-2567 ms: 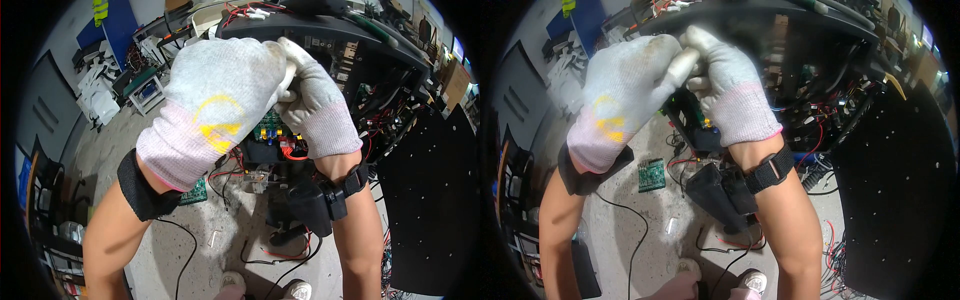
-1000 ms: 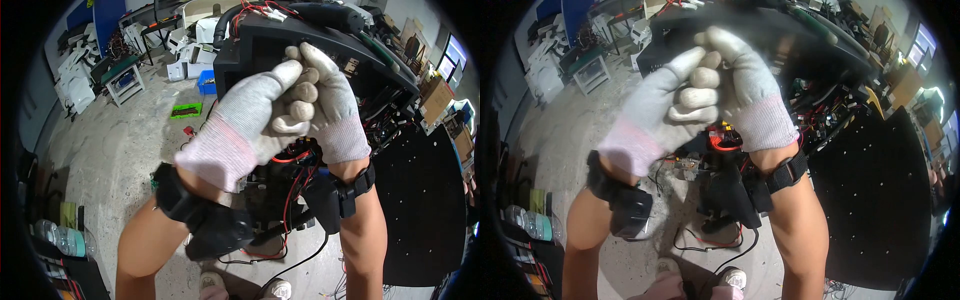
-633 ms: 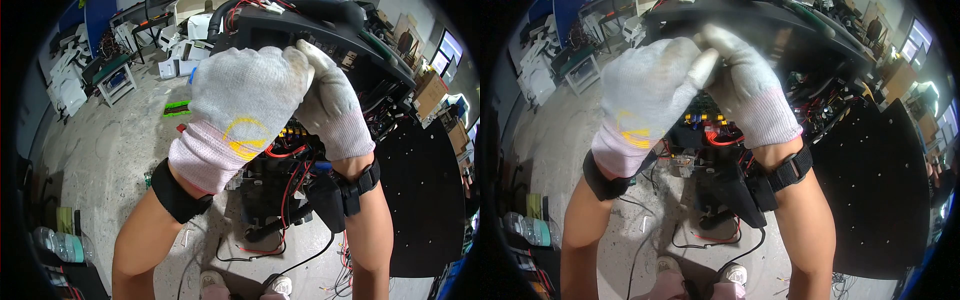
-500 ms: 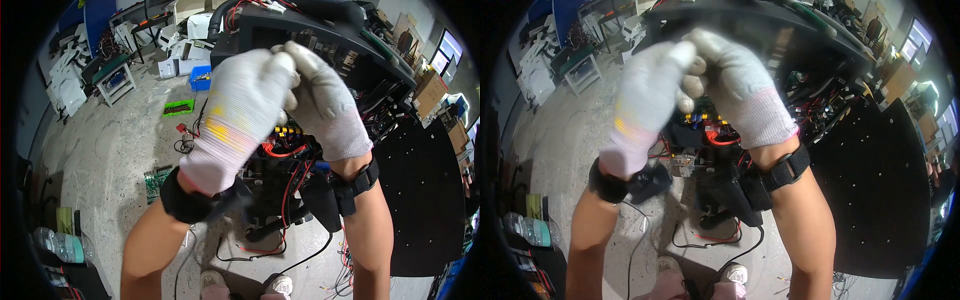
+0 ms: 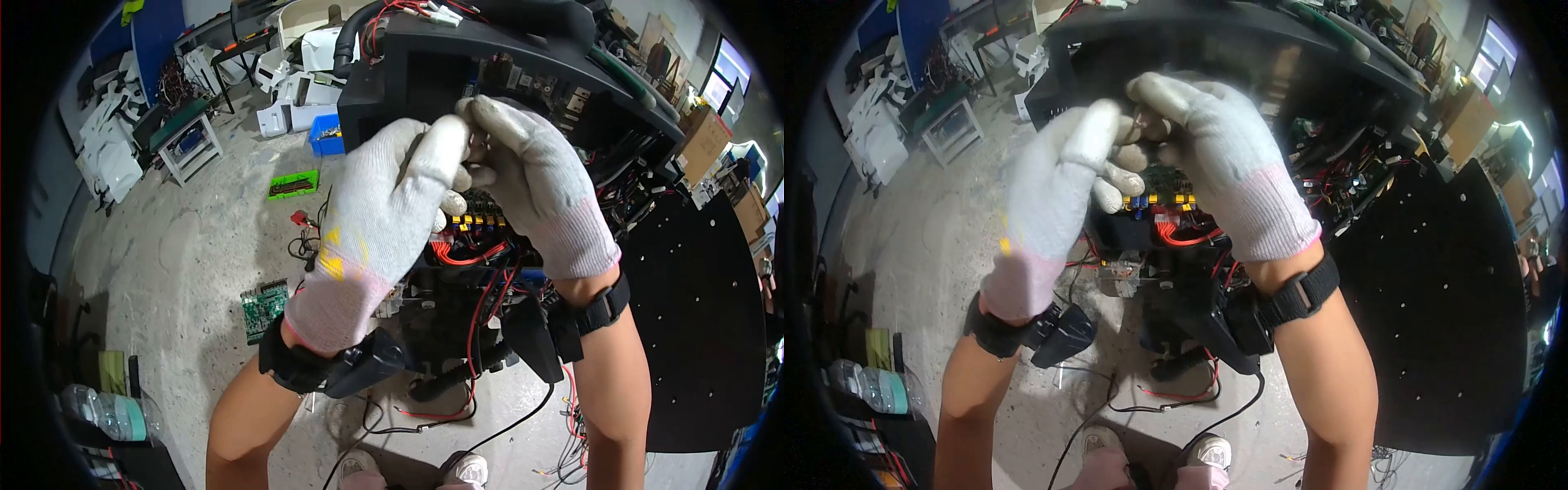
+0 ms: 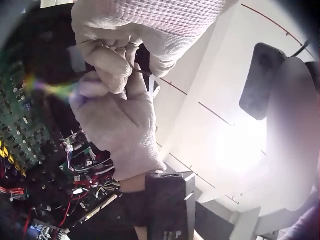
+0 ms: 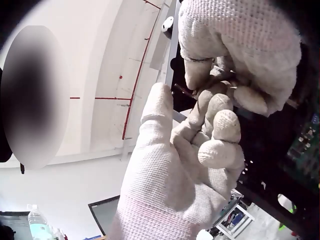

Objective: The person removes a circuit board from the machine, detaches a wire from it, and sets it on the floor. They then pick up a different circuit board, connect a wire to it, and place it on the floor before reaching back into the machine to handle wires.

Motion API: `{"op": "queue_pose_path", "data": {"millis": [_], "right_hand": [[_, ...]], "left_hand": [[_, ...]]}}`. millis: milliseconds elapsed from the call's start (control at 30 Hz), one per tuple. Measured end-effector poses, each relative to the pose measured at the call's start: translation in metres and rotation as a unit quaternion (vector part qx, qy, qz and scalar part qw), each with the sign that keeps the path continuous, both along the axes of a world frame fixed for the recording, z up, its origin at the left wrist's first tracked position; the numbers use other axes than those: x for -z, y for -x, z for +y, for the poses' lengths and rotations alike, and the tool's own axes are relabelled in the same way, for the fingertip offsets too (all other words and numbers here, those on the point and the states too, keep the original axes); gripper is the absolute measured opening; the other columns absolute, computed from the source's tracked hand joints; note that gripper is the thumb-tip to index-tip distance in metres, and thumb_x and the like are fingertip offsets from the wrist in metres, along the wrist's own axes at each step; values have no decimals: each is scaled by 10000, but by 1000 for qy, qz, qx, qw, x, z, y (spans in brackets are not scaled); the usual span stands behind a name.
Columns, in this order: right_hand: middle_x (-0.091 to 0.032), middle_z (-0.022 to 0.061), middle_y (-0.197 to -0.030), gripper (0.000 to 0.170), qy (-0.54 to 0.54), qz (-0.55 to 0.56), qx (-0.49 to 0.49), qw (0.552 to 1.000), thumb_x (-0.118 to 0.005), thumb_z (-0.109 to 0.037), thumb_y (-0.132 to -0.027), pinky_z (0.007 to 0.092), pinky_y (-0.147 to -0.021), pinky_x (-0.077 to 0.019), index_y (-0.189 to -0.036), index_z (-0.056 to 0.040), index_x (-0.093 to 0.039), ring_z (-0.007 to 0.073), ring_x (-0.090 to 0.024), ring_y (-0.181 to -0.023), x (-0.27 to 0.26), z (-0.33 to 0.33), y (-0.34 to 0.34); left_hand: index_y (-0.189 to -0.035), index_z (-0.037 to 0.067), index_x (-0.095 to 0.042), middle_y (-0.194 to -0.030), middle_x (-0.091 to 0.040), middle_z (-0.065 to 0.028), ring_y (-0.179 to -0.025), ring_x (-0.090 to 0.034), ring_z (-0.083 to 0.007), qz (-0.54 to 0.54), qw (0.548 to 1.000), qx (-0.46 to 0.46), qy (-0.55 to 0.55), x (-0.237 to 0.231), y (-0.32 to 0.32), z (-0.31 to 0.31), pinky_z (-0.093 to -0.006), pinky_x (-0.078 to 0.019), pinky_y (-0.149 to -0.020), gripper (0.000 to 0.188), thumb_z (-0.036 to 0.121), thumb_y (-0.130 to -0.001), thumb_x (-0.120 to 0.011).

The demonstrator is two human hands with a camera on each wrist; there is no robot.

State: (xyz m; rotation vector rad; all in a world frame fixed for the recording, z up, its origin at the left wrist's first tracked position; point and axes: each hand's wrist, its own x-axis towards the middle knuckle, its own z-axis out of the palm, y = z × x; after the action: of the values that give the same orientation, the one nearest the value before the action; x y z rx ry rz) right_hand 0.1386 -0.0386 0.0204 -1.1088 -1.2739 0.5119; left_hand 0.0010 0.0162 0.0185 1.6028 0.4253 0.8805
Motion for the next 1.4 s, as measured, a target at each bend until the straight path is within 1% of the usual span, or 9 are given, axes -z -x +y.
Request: {"op": "queue_pose_path", "data": {"millis": [133,200,267,400,533,733,800,1200,1400], "right_hand": [[-491,3,-731,205,89,157,27,983,-477,-175,-894,189,-523,-341,-922,8,-565,69,-413,-601,-10,-23,8],[-509,-8,-729,200,119,64,80,988,-477,-162,-891,173,-544,-355,-938,8,-571,53,-453,-646,-8,-46,7],[-551,0,-792,192,127,44,210,968,-478,-149,-890,168,-606,-389,-962,1,-574,48,-501,-721,0,-64,4],[-588,19,-911,191,69,17,310,948,-494,-136,-880,203,-693,-430,-1013,-19,-564,69,-536,-801,16,-67,-22],[-584,21,-927,215,103,-60,304,945,-495,-157,-883,220,-706,-440,-1030,-12,-556,82,-535,-841,11,-48,-32],[-573,30,-955,212,7,76,231,970,-496,-154,-882,226,-710,-444,-1032,-16,-556,92,-544,-862,13,-32,-33],[-577,29,-939,199,3,88,243,966,-499,-153,-880,222,-701,-441,-1015,-19,-562,92,-546,-831,12,-30,-32],[-576,-7,-866,172,12,104,217,971,-531,-162,-865,179,-606,-402,-966,-35,-587,45,-501,-716,18,-33,-46],[-572,33,-906,181,33,69,217,973,-524,-148,-872,206,-678,-470,-978,-7,-563,68,-535,-765,5,-31,-37]], "left_hand": [[-1090,-10,-524,-833,-604,-74,-634,-553,-85,10,974,-80,-213,26,-8,11,-202,-440,-555,261,148,-894,-453],[-1161,0,-481,-855,-604,-74,-623,-533,-79,31,937,-130,-323,32,-11,13,-208,-444,-579,299,113,-885,-463],[-1082,-2,-489,-938,-560,-206,-771,-589,-308,-17,989,-91,-118,37,-24,11,-362,-470,-680,287,153,-842,-513],[-1173,40,-421,-921,-536,-264,-790,-541,-425,-18,968,-135,-210,40,-58,23,-445,-454,-661,400,249,-847,-524],[-1163,62,-449,-889,-547,-259,-789,-539,-432,-41,928,-235,-287,34,-73,20,-460,-453,-666,389,270,-844,-531],[-1113,61,-507,-957,-554,-242,-854,-536,-421,-32,933,-226,-277,34,-71,25,-455,-445,-724,365,273,-821,-562],[-1115,22,-516,-937,-581,-196,-805,-566,-308,-69,948,-188,-246,36,-72,29,-359,-438,-735,354,211,-821,-572],[-1144,42,-503,-1002,-568,-215,-907,-538,-400,-112,945,-141,-272,30,-70,37,-389,-450,-763,377,203,-810,-574],[-1105,-1,-512,-909,-598,-159,-770,-562,-223,38,951,-157,-262,20,-62,33,-319,-440,-688,427,217,-763,-645]]}}
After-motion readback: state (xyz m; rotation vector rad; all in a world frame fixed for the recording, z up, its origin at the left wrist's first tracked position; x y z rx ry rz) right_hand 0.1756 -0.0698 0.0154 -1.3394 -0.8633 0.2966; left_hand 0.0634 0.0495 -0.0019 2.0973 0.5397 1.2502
